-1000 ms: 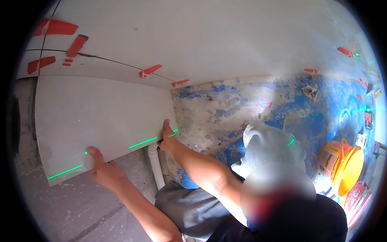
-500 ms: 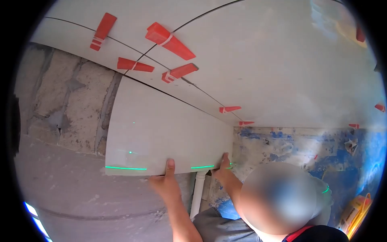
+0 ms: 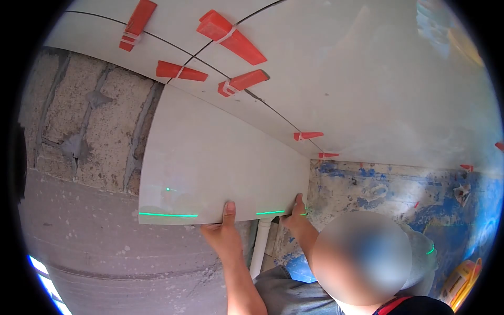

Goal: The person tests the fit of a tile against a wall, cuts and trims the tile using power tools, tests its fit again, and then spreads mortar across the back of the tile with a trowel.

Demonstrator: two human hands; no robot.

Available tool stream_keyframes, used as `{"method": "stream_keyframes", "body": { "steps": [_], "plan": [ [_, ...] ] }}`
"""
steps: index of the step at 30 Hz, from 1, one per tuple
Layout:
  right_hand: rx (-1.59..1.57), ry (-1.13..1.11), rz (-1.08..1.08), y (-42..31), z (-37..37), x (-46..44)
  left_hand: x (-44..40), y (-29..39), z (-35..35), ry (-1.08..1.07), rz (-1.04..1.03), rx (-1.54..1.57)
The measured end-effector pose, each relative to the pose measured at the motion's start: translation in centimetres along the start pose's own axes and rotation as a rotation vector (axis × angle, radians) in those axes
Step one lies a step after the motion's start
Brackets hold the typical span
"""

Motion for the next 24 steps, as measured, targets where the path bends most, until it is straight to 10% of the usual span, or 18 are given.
{"method": "stream_keyframes", "body": {
  "steps": [12, 19, 24],
  "plan": [
    [-0.026, 0.103, 0.011, -0.1, 1.4, -0.2, 0.3, 1.5, 3.2, 0.118, 0.114, -0.226],
    [-0.053, 0.182, 0.036, 0.4, 0.0, 1.6, -3.1, 8.3, 7.0, 0.159, -0.254, 0.071],
    [0.067, -0.155, 0.184, 0.9, -0.6, -2.6, -5.5, 9.8, 6.9, 0.094, -0.168, -0.186]
  ]
}}
Point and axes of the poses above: each hand's wrist, its own x-axis away from the middle knuckle, its own z-axis out of the back of the hand, y = z × x, the point moved 8 cm from there along -x, towards the middle knuckle, and after that the axes turned 1 degree about -z, right-handed, at the moved point
